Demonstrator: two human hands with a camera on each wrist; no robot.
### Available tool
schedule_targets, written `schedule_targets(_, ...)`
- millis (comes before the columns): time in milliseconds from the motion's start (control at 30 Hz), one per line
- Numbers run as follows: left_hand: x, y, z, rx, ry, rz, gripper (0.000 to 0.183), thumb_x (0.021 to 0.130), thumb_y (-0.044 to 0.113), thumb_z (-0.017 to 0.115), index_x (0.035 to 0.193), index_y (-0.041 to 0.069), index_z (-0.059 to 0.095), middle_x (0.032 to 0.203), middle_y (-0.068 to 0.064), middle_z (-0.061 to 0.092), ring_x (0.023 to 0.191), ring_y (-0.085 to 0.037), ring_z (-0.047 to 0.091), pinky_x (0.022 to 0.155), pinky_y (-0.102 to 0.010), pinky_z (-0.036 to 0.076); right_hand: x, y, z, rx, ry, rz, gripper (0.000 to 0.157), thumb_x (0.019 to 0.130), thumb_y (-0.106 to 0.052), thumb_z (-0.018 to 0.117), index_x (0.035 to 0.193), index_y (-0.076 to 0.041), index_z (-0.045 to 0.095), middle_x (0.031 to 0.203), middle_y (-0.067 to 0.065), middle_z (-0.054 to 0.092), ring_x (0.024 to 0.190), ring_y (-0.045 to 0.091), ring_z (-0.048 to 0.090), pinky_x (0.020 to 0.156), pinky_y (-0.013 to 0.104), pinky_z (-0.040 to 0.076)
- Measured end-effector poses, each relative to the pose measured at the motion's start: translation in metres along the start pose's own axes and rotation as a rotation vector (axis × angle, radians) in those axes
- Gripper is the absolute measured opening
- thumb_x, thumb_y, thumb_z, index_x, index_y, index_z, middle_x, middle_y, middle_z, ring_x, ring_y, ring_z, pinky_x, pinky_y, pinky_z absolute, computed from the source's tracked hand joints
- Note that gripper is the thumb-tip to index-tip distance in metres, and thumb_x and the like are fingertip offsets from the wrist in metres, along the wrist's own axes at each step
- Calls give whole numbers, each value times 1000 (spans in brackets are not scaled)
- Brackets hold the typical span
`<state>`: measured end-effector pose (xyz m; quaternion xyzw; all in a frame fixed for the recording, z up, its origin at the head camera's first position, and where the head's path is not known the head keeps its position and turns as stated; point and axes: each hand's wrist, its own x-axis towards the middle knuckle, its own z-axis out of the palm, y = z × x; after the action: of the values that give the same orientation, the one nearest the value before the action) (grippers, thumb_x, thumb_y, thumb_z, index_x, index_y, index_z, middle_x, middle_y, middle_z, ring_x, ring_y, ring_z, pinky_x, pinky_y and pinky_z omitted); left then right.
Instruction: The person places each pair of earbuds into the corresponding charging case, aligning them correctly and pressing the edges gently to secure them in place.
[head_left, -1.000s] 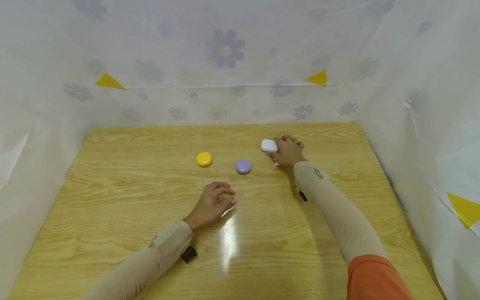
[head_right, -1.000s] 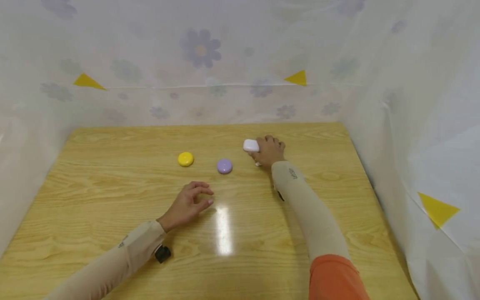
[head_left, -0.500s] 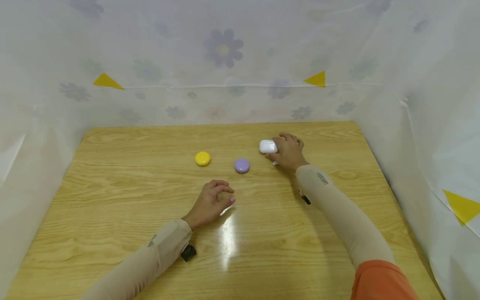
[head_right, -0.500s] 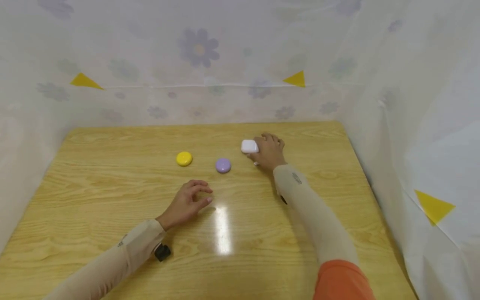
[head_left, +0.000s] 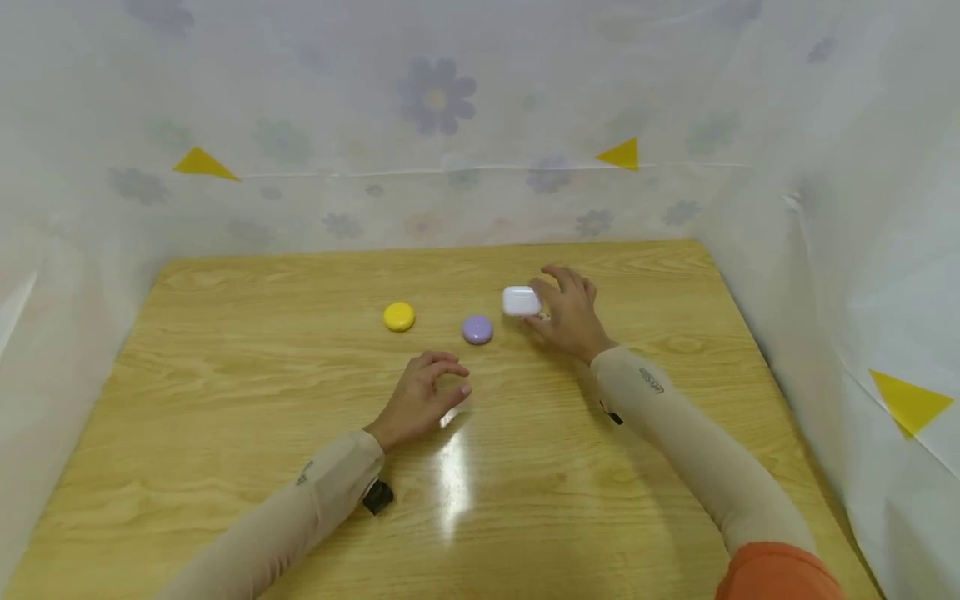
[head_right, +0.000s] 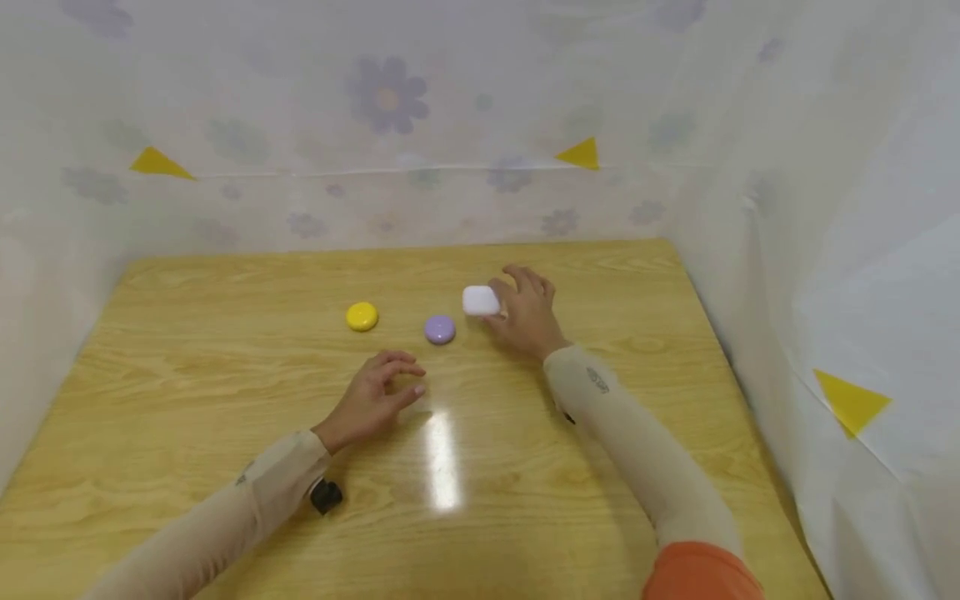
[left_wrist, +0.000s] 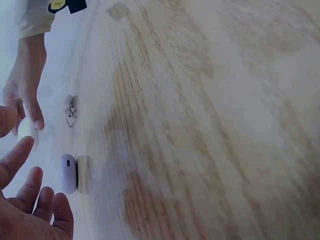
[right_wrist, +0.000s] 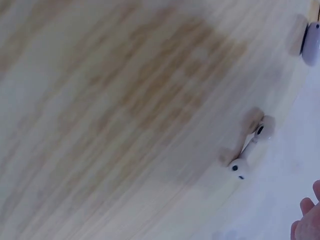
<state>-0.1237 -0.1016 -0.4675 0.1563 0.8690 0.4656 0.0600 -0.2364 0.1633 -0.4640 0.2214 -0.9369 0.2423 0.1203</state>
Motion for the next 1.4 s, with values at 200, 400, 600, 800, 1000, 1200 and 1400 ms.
schedule_targets(200, 6, 3, -2, 24, 31, 43, 25, 88, 22, 68, 108, 8, 68, 128, -15, 57, 122, -35, 48, 101, -51, 39, -8, -16, -3, 9, 117, -144, 53, 70, -24, 85, 115, -6, 62, 131, 20, 52, 125, 40, 44, 98, 58, 26)
schedule_targets(400, 9, 8, -3, 15, 65, 39, 30, 87, 22, 69, 112, 7, 67, 127, -13, 57, 119, -32, 50, 91, -40, 44, -19, -32, -4, 16, 174, -241, 54, 69, -25, 86, 113, -5, 63, 130, 21, 53, 123, 40, 46, 94, 58, 30)
schedule_targets(600, 14, 12, -2, -8, 95, 39, 34, 88, 24, 69, 115, 4, 65, 127, -13, 56, 117, -30, 51, 84, -37, 47, -30, -45, -4, 28, 221, -316, 52, 70, -25, 85, 112, -6, 62, 128, 20, 53, 121, 38, 48, 92, 56, 32)
schedule_targets(800, 18, 15, -1, -49, 87, 41, 33, 89, 25, 68, 116, 7, 65, 129, -11, 57, 120, -29, 50, 88, -41, 45, -42, -55, -3, 30, 270, -403, 53, 67, -24, 86, 110, -4, 63, 127, 21, 54, 119, 39, 49, 90, 56, 34)
schedule_targets(1000, 19, 18, -1, -78, 63, 20, 31, 88, 24, 69, 114, 9, 66, 130, -10, 56, 121, -28, 50, 89, -42, 45, -51, -60, 0, 27, 286, -429, 51, 68, -26, 85, 109, -5, 63, 126, 19, 55, 119, 38, 49, 89, 55, 34)
schedule_targets(1200, 19, 21, 2, -103, 45, 25, 28, 86, 20, 71, 110, 5, 68, 130, -11, 56, 121, -30, 50, 90, -45, 47, -54, -61, 3, 28, 283, -436, 50, 71, -28, 83, 111, -6, 62, 128, 19, 54, 120, 38, 48, 93, 54, 34)
schedule_targets(1400, 19, 22, 4, -129, 39, 21, 25, 86, 19, 71, 106, 4, 69, 130, -10, 56, 123, -30, 49, 90, -45, 45, -56, -61, 3, 24, 273, -436, 49, 74, -30, 81, 112, -6, 62, 129, 18, 53, 122, 37, 46, 94, 54, 33)
